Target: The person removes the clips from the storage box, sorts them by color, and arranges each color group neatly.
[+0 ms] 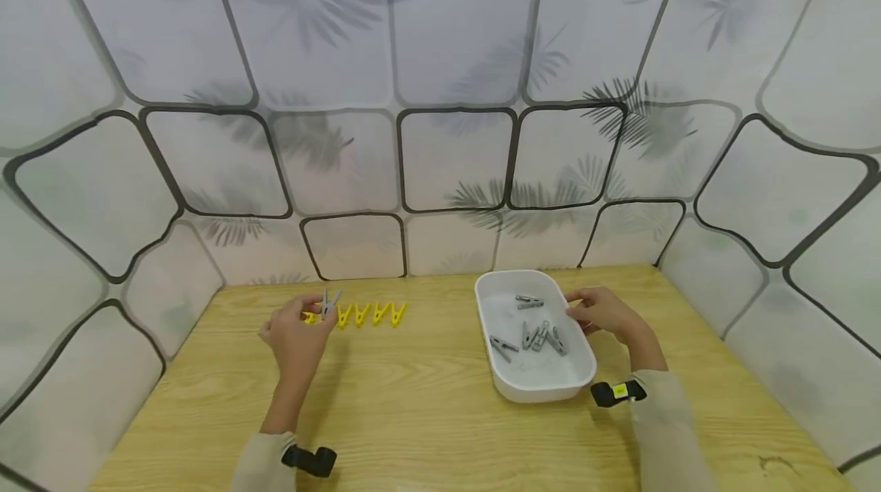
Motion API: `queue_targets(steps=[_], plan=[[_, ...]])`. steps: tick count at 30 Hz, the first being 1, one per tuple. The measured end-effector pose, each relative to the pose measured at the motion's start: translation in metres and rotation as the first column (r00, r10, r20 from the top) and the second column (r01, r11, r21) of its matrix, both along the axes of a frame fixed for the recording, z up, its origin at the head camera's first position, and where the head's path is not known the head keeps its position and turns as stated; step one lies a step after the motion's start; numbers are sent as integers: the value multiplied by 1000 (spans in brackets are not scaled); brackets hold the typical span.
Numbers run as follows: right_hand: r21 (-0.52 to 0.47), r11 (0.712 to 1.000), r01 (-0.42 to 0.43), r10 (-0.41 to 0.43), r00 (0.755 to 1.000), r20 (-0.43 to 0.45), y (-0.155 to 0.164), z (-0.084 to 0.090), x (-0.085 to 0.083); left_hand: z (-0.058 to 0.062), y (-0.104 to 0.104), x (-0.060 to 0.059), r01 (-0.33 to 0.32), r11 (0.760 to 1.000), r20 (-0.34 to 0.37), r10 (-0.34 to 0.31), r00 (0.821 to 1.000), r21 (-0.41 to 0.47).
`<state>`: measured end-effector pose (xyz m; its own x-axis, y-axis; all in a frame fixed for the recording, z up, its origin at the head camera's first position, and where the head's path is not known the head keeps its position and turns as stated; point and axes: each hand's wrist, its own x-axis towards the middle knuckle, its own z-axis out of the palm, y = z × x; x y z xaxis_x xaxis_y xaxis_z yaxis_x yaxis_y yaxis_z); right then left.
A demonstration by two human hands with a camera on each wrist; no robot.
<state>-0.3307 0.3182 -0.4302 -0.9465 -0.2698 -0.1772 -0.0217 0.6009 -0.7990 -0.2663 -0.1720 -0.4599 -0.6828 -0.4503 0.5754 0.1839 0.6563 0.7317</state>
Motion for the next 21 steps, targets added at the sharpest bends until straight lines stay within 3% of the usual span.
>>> queue_targets(steps=[9,21], plan=[[11,1000,10,-10,1000,11,3,-2,0,-13,-17,7,-67,998,124,66,990,5],[10,1000,-5,5,1000,2,3,-2,-1,-34,-34,13,-138,989,317,150,937,-60]])
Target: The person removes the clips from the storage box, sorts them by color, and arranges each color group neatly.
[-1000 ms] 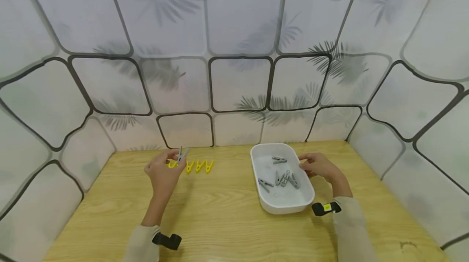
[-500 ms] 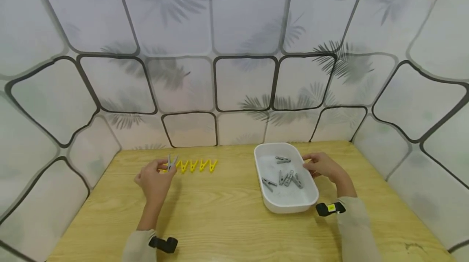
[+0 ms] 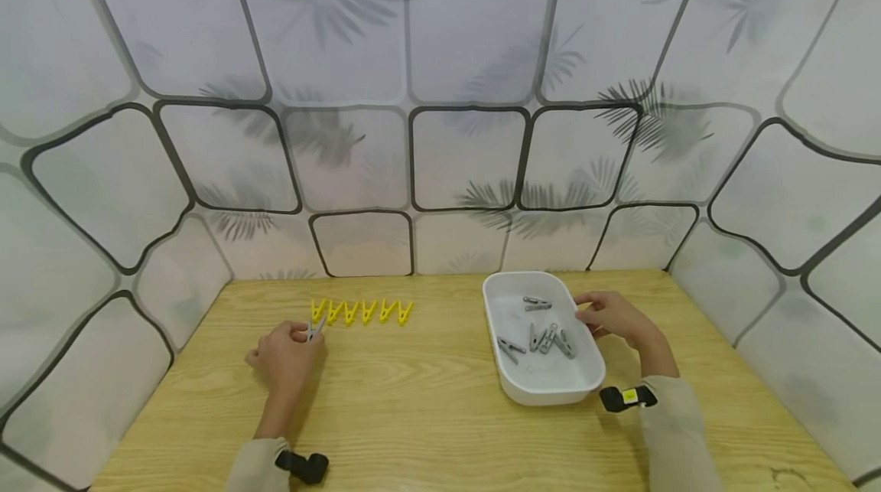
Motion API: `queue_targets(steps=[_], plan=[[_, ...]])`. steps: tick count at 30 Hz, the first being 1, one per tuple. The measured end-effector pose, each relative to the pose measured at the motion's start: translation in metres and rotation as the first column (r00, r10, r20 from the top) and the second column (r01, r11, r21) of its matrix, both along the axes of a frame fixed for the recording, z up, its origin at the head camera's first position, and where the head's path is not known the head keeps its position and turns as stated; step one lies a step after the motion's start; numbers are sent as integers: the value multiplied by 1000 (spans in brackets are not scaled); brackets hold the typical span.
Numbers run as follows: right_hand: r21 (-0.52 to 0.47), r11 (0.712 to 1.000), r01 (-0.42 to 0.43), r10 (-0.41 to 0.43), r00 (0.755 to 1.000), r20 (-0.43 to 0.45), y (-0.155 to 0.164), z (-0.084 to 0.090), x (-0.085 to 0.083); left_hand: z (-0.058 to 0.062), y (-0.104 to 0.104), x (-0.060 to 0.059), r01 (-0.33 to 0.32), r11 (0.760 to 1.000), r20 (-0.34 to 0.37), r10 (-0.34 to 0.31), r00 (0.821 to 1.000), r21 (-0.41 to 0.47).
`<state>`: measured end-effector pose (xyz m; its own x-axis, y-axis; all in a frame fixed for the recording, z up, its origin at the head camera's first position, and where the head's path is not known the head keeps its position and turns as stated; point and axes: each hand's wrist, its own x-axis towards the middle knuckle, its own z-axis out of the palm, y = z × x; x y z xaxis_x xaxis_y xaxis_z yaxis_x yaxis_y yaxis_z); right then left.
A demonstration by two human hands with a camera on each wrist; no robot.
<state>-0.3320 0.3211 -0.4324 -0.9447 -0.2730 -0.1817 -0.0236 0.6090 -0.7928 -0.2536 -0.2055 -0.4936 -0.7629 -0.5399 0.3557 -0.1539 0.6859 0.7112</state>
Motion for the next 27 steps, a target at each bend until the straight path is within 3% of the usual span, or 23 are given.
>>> queue_targets(steps=[9,19,27], plan=[[7,1000,-5,5,1000,1,0,-1,0,-3,-4,5,-22,1000,88,21,996,13],[21,1000,3,-3,1000,15,0,1,0,-8,-10,3,-2,999,170,-5,985,42],[16,1000,-7,7,1000,10,0,1,0,-4,-9,2,11,997,220,-26,975,72]])
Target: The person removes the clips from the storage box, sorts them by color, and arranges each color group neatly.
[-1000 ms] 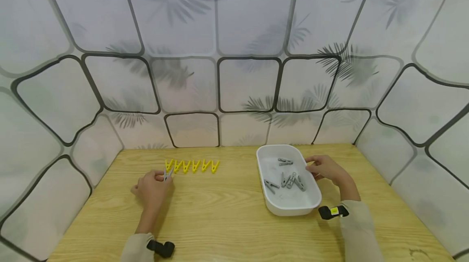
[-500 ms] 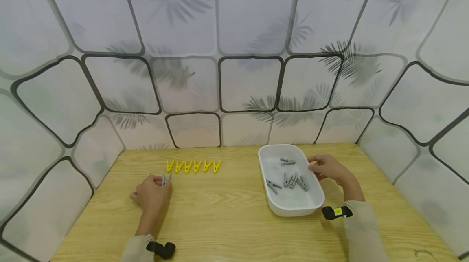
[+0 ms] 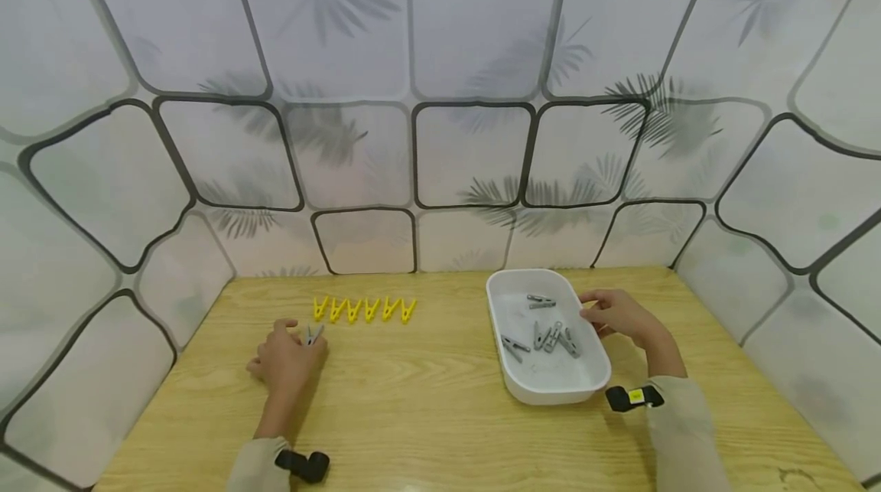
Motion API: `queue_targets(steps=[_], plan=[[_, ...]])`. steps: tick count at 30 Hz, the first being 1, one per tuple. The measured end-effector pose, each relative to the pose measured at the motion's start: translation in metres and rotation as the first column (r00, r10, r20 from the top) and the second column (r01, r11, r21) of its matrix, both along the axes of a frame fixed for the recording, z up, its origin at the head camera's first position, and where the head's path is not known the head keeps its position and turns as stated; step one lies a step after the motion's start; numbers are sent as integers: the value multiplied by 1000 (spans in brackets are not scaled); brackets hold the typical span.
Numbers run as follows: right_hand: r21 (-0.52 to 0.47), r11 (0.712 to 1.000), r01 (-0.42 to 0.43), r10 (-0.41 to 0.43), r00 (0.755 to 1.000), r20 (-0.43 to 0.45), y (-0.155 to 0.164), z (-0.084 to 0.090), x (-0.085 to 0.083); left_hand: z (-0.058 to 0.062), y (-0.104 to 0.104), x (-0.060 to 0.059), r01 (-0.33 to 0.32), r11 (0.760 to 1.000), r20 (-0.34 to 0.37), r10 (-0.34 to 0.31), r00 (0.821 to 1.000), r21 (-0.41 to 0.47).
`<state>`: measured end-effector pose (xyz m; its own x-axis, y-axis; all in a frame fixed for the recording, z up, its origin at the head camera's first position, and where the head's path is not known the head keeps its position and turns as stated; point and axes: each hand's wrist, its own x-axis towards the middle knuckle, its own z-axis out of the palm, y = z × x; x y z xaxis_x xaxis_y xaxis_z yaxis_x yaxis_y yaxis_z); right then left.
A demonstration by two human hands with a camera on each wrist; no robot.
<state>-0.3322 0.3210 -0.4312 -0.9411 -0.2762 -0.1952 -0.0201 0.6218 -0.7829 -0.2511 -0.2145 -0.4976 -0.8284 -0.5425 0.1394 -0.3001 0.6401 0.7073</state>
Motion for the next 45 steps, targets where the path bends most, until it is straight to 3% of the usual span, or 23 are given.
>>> queue_targets(steps=[6,9,14,22,27,31,34,38,42,45], plan=[[6,1000,12,-12,1000,-3,4,0,1,1,3,-5,42,999,-67,-41,997,10],[6,1000,19,-19,1000,-3,5,0,2,-1,4,-9,89,996,-134,-87,987,12],[-1,1000,25,-25,1000,1,6,0,5,-1,7,-14,177,984,-237,-170,957,11],[-11,1000,27,-27,1000,-7,8,-4,5,6,9,-16,279,959,-325,-252,911,40],[-28,1000,12,-13,1000,-21,5,-5,4,19,11,-15,326,943,-389,-275,879,69],[-23,1000,-1,1,1000,-26,2,-4,2,33,17,-14,345,938,-425,-295,856,43],[-9,1000,-1,1,1000,-31,0,-3,0,43,27,-15,372,928,-462,-321,827,21],[5,1000,12,-12,1000,-29,1,-3,-2,56,50,-20,453,891,-488,-393,779,6],[-10,1000,13,-14,1000,-25,1,-4,-2,67,82,-32,548,834,-471,-511,719,-67],[-29,1000,11,-12,1000,-26,0,-5,-2,75,109,-41,622,768,-434,-617,657,-150]])
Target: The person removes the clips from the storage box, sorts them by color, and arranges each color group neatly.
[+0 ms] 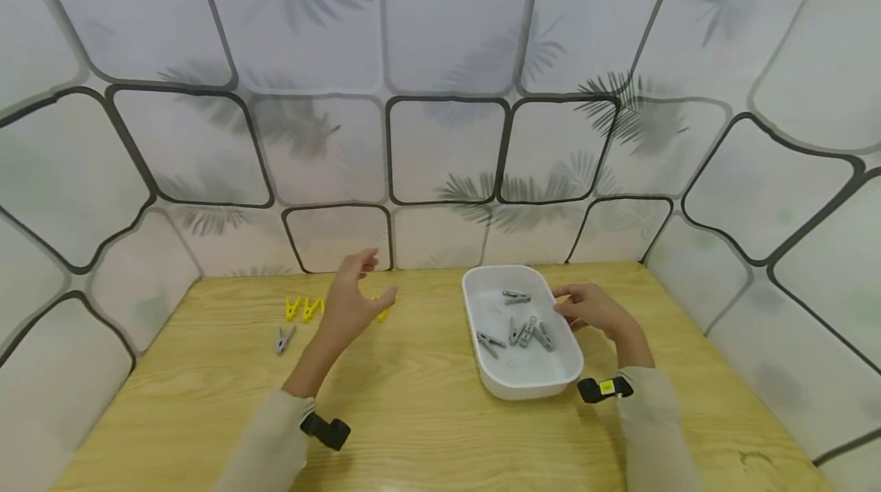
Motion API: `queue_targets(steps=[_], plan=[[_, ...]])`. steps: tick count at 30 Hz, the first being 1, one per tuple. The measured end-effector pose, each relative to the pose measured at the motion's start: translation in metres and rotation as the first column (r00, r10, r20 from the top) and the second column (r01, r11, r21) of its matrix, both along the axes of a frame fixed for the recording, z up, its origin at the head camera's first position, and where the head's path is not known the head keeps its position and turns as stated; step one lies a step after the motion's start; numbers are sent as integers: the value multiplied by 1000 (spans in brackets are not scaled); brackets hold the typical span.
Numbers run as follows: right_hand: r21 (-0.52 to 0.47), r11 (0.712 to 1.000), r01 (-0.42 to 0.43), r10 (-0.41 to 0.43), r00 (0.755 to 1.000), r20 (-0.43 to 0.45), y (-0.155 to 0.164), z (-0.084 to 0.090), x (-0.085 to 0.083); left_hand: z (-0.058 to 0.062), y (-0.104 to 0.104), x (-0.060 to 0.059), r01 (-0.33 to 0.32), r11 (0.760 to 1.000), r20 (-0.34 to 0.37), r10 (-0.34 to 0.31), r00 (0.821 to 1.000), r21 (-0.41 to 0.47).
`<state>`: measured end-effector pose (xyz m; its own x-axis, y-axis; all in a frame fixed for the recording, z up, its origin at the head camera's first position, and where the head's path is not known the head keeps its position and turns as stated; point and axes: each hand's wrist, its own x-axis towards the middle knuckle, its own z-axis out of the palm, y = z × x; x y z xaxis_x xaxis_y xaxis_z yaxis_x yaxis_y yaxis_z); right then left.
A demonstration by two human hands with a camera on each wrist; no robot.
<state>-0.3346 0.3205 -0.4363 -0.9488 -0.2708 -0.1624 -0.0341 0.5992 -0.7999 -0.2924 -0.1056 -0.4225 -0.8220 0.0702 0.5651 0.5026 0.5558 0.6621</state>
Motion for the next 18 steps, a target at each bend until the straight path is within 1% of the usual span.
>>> queue_targets(steps=[2,4,6,7,9,12,13,14,18], plan=[[-5,1000,3,-3,1000,3,0,1,0,7,19,-6,78,995,-2,-78,997,-60],[0,1000,5,-5,1000,7,0,1,0,13,37,-10,163,980,24,-161,987,-118],[3,1000,16,-16,1000,14,0,1,0,18,55,-14,249,952,63,-242,968,-178],[7,1000,14,-14,1000,13,0,2,1,19,63,-16,296,933,88,-284,955,-206],[6,1000,13,-13,1000,10,0,2,1,21,79,-21,379,882,143,-352,925,-280],[-11,1000,12,-12,1000,5,0,3,3,21,101,-30,463,789,212,-412,886,-403],[-16,1000,6,-6,1000,2,0,4,4,21,107,-33,482,759,237,-419,876,-437],[-24,1000,8,-8,1000,1,-1,4,4,20,113,-36,491,728,255,-420,871,-479],[-29,1000,7,-7,1000,3,-1,3,5,16,134,-45,529,630,357,-391,849,-569]])
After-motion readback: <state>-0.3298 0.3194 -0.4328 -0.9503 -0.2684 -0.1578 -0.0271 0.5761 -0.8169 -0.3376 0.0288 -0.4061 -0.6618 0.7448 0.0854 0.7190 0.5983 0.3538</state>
